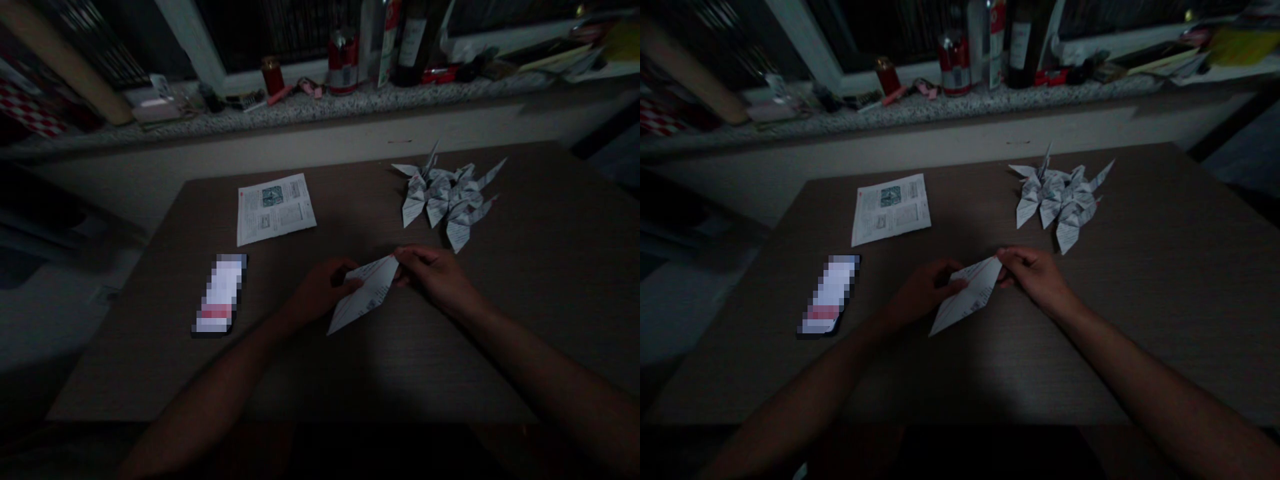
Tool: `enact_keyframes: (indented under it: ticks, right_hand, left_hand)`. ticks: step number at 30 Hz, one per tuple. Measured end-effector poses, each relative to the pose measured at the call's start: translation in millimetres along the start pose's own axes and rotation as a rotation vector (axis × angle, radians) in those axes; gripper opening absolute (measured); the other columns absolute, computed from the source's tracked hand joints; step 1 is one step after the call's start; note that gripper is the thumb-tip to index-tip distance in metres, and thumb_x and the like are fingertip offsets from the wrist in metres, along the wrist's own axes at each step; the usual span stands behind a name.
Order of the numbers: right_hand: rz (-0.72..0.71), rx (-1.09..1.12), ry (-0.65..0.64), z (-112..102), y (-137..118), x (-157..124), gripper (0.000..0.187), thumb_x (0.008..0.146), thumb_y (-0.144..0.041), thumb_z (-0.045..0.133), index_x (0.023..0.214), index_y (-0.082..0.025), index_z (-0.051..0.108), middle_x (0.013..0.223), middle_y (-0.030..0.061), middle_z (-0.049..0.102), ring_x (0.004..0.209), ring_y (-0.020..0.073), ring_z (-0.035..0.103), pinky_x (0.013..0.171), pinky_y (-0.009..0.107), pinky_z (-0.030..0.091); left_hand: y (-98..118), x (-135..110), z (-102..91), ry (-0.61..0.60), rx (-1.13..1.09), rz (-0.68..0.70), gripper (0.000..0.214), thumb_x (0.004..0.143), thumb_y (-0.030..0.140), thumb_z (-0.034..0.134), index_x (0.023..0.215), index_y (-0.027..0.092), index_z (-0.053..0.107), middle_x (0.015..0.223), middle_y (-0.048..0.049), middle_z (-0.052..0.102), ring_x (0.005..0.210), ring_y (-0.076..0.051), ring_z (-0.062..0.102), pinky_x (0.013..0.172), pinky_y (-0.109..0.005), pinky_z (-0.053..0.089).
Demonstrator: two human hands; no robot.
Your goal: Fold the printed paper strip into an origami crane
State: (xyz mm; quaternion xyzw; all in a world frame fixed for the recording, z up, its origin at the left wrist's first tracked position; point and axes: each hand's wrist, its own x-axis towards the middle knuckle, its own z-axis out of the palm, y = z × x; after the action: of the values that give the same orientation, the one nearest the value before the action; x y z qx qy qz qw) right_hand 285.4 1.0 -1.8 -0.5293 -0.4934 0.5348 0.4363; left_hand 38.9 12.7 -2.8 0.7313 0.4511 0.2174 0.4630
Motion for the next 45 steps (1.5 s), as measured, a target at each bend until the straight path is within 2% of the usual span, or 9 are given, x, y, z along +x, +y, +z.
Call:
enact_keyframes:
  ticks: [9,14,18,24,28,33,37,40,45]
  right_hand:
    - [-0.014,0.034,-0.002,0,4,1,0.053,0.084,-0.07,0.07,0.068,-0.02,0.072,0.068,0.0044,0.07,0.059,0.0163,0.067,0.057,0.028,0.058]
    - [-0.038,-0.053,-0.075,1,-3,-2,0.055,0.079,-0.077,0.07,0.076,-0.023,0.074,0.071,0.0041,0.072,0.063,0.0189,0.069,0.06,0.03,0.059]
    - [-0.012,-0.133,-0.094,3,-1,-3,0.048,0.073,-0.069,0.08,0.085,-0.023,0.078,0.075,0.0041,0.077,0.062,0.0199,0.07,0.062,0.032,0.057]
    - [-0.03,-0.171,-0.089,4,3,-2,0.049,0.082,-0.067,0.073,0.062,-0.022,0.074,0.062,0.004,0.073,0.058,0.0184,0.066,0.061,0.031,0.052]
    - [-0.002,-0.118,-0.11,3,7,0,0.057,0.085,-0.071,0.069,0.057,-0.02,0.071,0.059,0.004,0.071,0.055,0.0164,0.065,0.06,0.029,0.051]
    - [0.064,0.048,-0.187,1,14,3,0.06,0.086,-0.075,0.065,0.066,-0.019,0.074,0.064,0.0049,0.073,0.057,0.0173,0.068,0.059,0.029,0.054]
    - [0.095,0.093,-0.214,-1,14,4,0.059,0.086,-0.075,0.064,0.073,-0.019,0.076,0.072,0.0065,0.076,0.061,0.0198,0.071,0.06,0.031,0.058]
    - [0.053,0.039,-0.177,-3,13,3,0.057,0.087,-0.073,0.065,0.074,-0.019,0.076,0.072,0.0063,0.076,0.058,0.0175,0.069,0.058,0.029,0.056]
    - [0.009,-0.053,-0.181,-4,11,3,0.055,0.087,-0.072,0.066,0.078,-0.018,0.076,0.071,0.0058,0.074,0.057,0.0159,0.067,0.056,0.028,0.054]
  left_hand:
    - [3,1,-1.8,0.006,-0.048,-0.012,0.026,0.092,0.04,0.069,0.111,0.022,0.072,0.105,-0.0039,0.075,0.089,-0.019,0.068,0.078,-0.031,0.052]
    - [1,1,-0.6,0.028,-0.062,-0.019,0.027,0.091,0.04,0.07,0.111,0.021,0.072,0.102,-0.0037,0.075,0.088,-0.019,0.067,0.075,-0.03,0.05]
    - [3,1,1.4,0.026,-0.038,0.009,0.026,0.09,0.039,0.071,0.108,0.021,0.072,0.101,-0.0032,0.074,0.088,-0.019,0.067,0.076,-0.03,0.049]
    - [6,-1,1.5,-0.033,-0.047,0.008,0.027,0.091,0.04,0.07,0.109,0.02,0.072,0.098,-0.0028,0.073,0.082,-0.017,0.064,0.071,-0.028,0.048]
    - [3,-2,-1.8,-0.074,-0.037,0.01,0.031,0.094,0.043,0.069,0.114,0.02,0.072,0.096,-0.0024,0.072,0.082,-0.016,0.063,0.071,-0.027,0.047]
    - [-1,-1,-4.0,-0.105,-0.053,0.02,0.033,0.094,0.046,0.069,0.115,0.021,0.072,0.099,-0.0028,0.072,0.084,-0.016,0.064,0.074,-0.027,0.048]
    - [-3,1,-4.5,-0.076,-0.142,-0.02,0.035,0.092,0.048,0.071,0.113,0.02,0.073,0.102,-0.0045,0.074,0.087,-0.018,0.068,0.076,-0.029,0.05]
    - [-3,3,-5.9,0.008,-0.222,-0.113,0.037,0.091,0.051,0.07,0.108,0.019,0.075,0.104,-0.0063,0.076,0.091,-0.021,0.071,0.077,-0.03,0.052]
    - [-3,6,-9.6,0.088,-0.186,-0.166,0.036,0.094,0.05,0.067,0.108,0.018,0.077,0.103,-0.0053,0.078,0.093,-0.022,0.073,0.08,-0.032,0.055]
